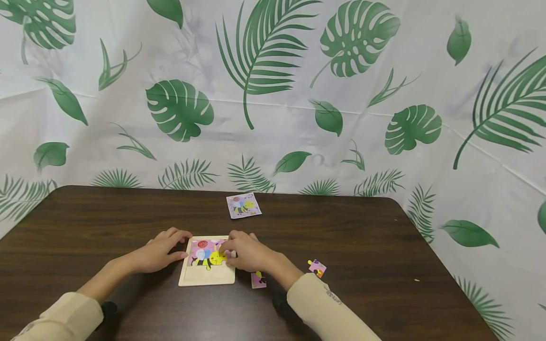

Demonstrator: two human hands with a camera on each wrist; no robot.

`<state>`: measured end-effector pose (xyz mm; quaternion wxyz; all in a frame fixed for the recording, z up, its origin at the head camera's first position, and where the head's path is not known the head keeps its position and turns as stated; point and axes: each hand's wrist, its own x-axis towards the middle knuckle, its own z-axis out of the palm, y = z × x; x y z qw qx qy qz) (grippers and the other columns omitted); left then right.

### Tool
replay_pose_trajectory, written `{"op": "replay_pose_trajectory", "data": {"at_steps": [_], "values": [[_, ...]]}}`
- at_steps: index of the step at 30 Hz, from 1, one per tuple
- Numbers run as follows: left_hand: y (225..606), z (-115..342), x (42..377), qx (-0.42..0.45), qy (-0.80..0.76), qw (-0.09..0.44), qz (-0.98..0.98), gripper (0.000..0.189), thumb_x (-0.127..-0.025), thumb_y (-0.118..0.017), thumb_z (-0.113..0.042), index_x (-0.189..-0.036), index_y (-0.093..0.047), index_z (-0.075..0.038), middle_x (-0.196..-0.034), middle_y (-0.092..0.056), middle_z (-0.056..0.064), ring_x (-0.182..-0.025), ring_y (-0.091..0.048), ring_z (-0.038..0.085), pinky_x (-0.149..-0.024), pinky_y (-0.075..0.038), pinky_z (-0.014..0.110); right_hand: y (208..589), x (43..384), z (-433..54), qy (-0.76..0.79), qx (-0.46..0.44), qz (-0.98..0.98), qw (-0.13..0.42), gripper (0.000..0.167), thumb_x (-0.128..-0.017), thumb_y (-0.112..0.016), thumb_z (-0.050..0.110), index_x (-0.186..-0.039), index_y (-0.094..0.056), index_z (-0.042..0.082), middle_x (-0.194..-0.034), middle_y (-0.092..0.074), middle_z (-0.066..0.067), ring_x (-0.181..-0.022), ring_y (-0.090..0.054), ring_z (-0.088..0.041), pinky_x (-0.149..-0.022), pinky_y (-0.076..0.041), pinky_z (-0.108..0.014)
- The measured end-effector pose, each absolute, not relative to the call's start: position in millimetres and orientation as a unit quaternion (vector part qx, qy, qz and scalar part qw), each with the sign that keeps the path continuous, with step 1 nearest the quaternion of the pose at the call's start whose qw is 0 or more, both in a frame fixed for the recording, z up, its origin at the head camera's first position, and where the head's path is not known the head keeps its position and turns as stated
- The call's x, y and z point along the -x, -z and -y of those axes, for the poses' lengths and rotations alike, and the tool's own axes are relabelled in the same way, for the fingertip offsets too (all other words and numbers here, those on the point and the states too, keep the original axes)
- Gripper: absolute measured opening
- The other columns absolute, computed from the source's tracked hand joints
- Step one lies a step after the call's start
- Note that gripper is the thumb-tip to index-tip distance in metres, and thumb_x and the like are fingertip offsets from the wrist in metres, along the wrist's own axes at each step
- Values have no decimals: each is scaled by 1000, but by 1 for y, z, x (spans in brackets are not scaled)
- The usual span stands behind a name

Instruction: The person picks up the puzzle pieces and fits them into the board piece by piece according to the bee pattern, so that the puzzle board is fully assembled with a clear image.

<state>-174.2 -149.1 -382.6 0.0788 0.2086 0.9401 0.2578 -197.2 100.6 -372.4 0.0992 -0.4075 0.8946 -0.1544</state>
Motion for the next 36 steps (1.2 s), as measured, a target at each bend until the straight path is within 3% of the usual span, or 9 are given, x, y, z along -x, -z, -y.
{"op": "replay_pose_trajectory", "data": {"at_steps": [17,27,36], "values": [[383,148,173,-206,-258,77,-941,38,-88,-61,-22,-120,-49,-6,-108,-48,8,-105,-44,31,-80,-33,54,372,197,-108,197,401,-888,110,18,-83,-68,14,-101,-66,11,-92,-50,0,-82,-47,-15,-70,-39,-22],[383,149,173,-208,-258,75,-940,39,-87,-61,-22,-121,-49,-6,-107,-48,8,-104,-44,31,-80,-33,55,367,195,-123,203,390,-891,114,26,-83,-67,11,-108,-64,6,-99,-54,-3,-90,-53,-16,-80,-44,-26],[382,148,172,-208,-256,73,-941,38,-87,-62,-22,-120,-49,-6,-107,-49,8,-104,-44,32,-80,-33,54,366,190,-141,198,403,-889,94,23,-84,-67,14,-106,-64,5,-96,-55,-3,-89,-53,-16,-78,-43,-26]]}}
